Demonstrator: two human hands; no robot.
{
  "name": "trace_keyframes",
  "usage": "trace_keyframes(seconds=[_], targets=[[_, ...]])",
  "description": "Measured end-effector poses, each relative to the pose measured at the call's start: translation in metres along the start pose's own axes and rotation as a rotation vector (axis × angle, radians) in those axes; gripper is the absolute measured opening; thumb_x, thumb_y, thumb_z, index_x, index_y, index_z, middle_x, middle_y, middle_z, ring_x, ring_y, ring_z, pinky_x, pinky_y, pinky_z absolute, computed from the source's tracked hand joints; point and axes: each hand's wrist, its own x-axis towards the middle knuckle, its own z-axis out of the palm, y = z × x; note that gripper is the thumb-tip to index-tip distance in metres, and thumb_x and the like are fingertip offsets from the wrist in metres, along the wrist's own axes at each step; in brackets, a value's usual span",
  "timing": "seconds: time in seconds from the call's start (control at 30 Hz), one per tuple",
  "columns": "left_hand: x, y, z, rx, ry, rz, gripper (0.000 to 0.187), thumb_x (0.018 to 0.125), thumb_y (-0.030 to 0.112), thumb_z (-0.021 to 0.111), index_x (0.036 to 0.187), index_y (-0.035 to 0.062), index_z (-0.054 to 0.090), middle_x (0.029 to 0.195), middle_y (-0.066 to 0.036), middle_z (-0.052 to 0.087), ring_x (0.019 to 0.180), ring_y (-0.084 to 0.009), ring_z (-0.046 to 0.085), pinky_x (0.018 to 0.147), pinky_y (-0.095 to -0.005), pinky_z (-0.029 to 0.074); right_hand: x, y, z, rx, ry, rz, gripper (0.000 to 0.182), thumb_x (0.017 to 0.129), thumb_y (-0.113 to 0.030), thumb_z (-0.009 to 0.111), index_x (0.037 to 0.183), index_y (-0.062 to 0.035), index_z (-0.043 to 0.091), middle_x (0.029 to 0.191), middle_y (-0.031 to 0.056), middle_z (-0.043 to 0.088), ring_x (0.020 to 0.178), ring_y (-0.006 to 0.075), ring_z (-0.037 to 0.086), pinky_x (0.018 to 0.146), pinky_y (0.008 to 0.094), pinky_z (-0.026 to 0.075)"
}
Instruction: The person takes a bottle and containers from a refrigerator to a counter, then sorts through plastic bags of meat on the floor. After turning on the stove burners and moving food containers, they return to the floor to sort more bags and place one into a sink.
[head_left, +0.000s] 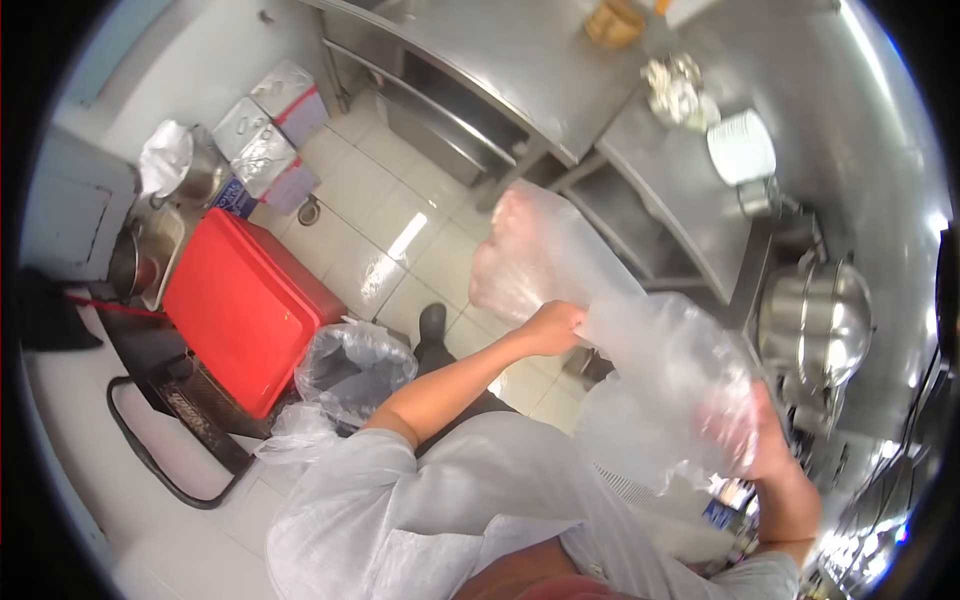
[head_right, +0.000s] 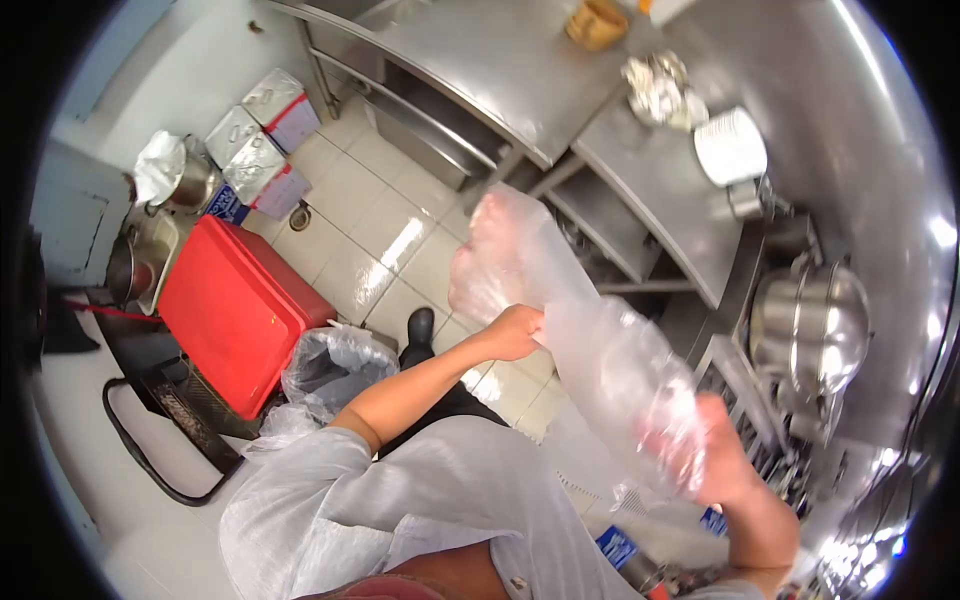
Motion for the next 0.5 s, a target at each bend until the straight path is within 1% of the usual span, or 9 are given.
trace_keyframes(seconds=[0.07,0.1,0.2,0.27,0.3,0.33,0.37,0.43,0.5], targets=[[-0.012,0.041,-0.048,-0.220,0.106,0.045,0.026,0.083,0.005,0.064,0.108,0.0034,0.070,0.094,-0.002,0.073,0.086,-0.0170,0.066,0.080,-0.0307,0.051,0.017,-0.030,-0.015,-0.047,0.182,-0.315,0.025,0.085,-0.014,0.068,0.103,0.0030,0.065,0.093,0.0085,0.067,0.085,0.0159,0.062,0.073,0.0310,0.050],[-0.021,0.074,-0.076,-0.318,0.254,0.216,0.020,0.088,0.005,0.065,0.107,0.0027,0.070,0.090,0.001,0.070,0.085,-0.0112,0.061,0.077,-0.0288,0.049,0.029,-0.044,-0.021,-0.037,0.291,-0.472,0.031,0.085,-0.018,0.069,0.106,0.0039,0.063,0.096,0.0099,0.066,0.088,0.0180,0.062,0.075,0.0322,0.051],[-0.029,0.149,-0.157,-0.164,0.391,0.127,0.024,0.092,0.014,0.065,0.112,0.0019,0.068,0.092,0.000,0.070,0.085,-0.0104,0.060,0.075,-0.0279,0.049,0.075,-0.091,-0.039,0.046,0.605,-0.943,0.050,0.084,-0.030,0.070,0.115,0.0066,0.059,0.106,0.0143,0.065,0.098,0.0245,0.063,0.081,0.0360,0.053],[-0.017,0.180,-0.195,-0.232,0.464,-0.017,0.035,0.094,0.032,0.063,0.109,0.0005,0.067,0.090,-0.009,0.071,0.080,-0.0172,0.062,0.077,-0.0348,0.051,0.113,-0.135,-0.055,0.127,0.684,-1.179,0.062,0.084,-0.038,0.071,0.121,0.0084,0.056,0.113,0.0172,0.064,0.104,0.0287,0.063,0.085,0.0385,0.054],[-0.010,0.206,-0.219,-0.250,0.533,0.022,0.037,0.095,0.034,0.061,0.112,0.0012,0.066,0.091,-0.008,0.071,0.082,-0.0168,0.063,0.076,-0.0341,0.052,0.131,-0.161,-0.067,0.177,0.677,-1.273,0.068,0.083,-0.042,0.072,0.124,0.0093,0.054,0.116,0.0187,0.064,0.107,0.0309,0.063,0.087,0.0397,0.055],[-0.004,0.232,-0.242,-0.264,0.601,0.063,0.038,0.097,0.035,0.060,0.115,0.0019,0.065,0.092,-0.007,0.070,0.084,-0.0164,0.064,0.075,-0.0334,0.052,0.149,-0.183,-0.081,0.245,0.602,-1.310,0.074,0.083,-0.046,0.072,0.127,0.0102,0.053,0.120,0.0201,0.063,0.111,0.0330,0.063,0.089,0.0410,0.055],[0.002,0.256,-0.267,-0.269,0.652,0.124,0.038,0.097,0.035,0.060,0.115,0.0022,0.065,0.092,-0.007,0.070,0.084,-0.0165,0.064,0.076,-0.0334,0.052,0.167,-0.211,-0.100,0.330,0.448,-1.301,0.073,0.084,-0.045,0.072,0.129,0.0092,0.052,0.121,0.0201,0.062,0.111,0.0326,0.063,0.091,0.0408,0.054],[0.016,0.292,-0.316,-0.264,0.701,0.253,0.036,0.097,0.034,0.060,0.115,0.0027,0.064,0.094,-0.007,0.069,0.086,-0.0165,0.064,0.077,-0.0332,0.052,0.184,-0.278,-0.109,0.663,0.071,-1.354,0.041,0.092,-0.031,0.059,0.116,0.0019,0.057,0.102,0.0132,0.062,0.098,0.0244,0.063,0.082,0.0378,0.052],[0.031,0.327,-0.362,-0.233,0.704,0.349,0.035,0.097,0.032,0.060,0.116,0.0032,0.064,0.095,-0.007,0.069,0.087,-0.0166,0.064,0.078,-0.0331,0.052,0.193,-0.345,-0.129,0.894,-0.214,-1.488,0.022,0.099,-0.020,0.047,0.104,-0.0031,0.061,0.084,0.0066,0.064,0.082,0.0174,0.063,0.068,0.0352,0.053]])
